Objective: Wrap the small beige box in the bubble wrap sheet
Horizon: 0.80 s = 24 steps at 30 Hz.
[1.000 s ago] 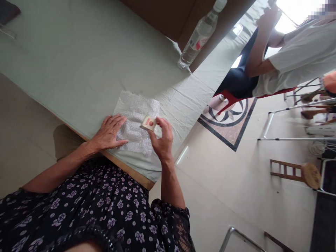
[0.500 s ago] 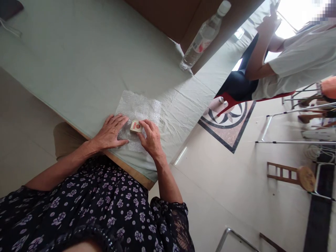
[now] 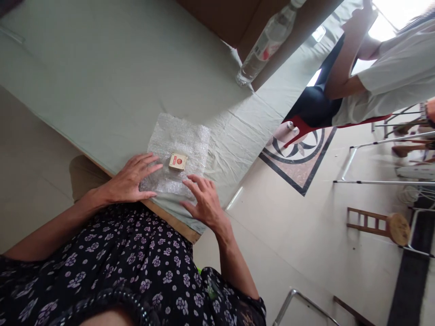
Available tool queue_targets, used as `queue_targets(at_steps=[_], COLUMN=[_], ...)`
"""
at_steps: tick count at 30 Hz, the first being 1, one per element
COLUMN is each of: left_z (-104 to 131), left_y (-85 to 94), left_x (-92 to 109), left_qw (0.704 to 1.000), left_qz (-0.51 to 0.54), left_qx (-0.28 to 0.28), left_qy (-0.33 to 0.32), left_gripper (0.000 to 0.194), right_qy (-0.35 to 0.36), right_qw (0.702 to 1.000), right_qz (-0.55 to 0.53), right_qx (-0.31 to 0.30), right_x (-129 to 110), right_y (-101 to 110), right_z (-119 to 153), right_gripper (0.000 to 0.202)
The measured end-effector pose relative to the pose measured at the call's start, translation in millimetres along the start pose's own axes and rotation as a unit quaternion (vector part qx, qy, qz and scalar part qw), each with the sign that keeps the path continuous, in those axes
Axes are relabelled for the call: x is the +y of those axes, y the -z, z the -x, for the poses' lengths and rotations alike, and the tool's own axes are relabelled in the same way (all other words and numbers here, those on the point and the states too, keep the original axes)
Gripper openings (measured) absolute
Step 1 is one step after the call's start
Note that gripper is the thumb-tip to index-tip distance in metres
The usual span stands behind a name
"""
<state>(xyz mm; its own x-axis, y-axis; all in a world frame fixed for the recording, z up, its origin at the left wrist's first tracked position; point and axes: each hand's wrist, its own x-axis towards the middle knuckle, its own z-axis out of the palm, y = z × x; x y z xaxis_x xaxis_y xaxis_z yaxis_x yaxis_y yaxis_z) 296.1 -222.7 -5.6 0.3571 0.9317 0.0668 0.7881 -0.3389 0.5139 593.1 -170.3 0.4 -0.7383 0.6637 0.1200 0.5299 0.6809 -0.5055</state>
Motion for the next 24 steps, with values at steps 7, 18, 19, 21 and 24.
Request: queue_targets(at_steps=[7,18,19,21,24], left_z=[8,-6,-9,-15,-26], left_y=[-7.2,-14.1,-14.7,-13.7,-6.7], left_x=[10,17,17,17,17], left_qw=[0.999,0.993,0.992,0.987,0.985], left_qz=[-0.026,-0.046,-0.033,-0.008,0.009], left_qx=[-0.014,0.095,0.121,0.160,0.168], left_qy=[-0.037,-0.044,-0.033,-0.002,0.029], left_gripper=[0.060,0.017,0.019,0.018,0.015], right_qy=[0.001,0.042,0.040,0.030,0.008], right_qw=[0.993,0.989,0.987,0.983,0.978], right_qz=[0.096,0.121,0.122,0.127,0.121], right_qx=[0.072,0.081,0.096,0.127,0.169], right_x=[-3,-12,-15,-17,-15], right_y=[-31,-23,-24,-26,-24], right_z=[14,9,7,1,-13], right_gripper=[0.019,0.037,0.040,0.037,0.009])
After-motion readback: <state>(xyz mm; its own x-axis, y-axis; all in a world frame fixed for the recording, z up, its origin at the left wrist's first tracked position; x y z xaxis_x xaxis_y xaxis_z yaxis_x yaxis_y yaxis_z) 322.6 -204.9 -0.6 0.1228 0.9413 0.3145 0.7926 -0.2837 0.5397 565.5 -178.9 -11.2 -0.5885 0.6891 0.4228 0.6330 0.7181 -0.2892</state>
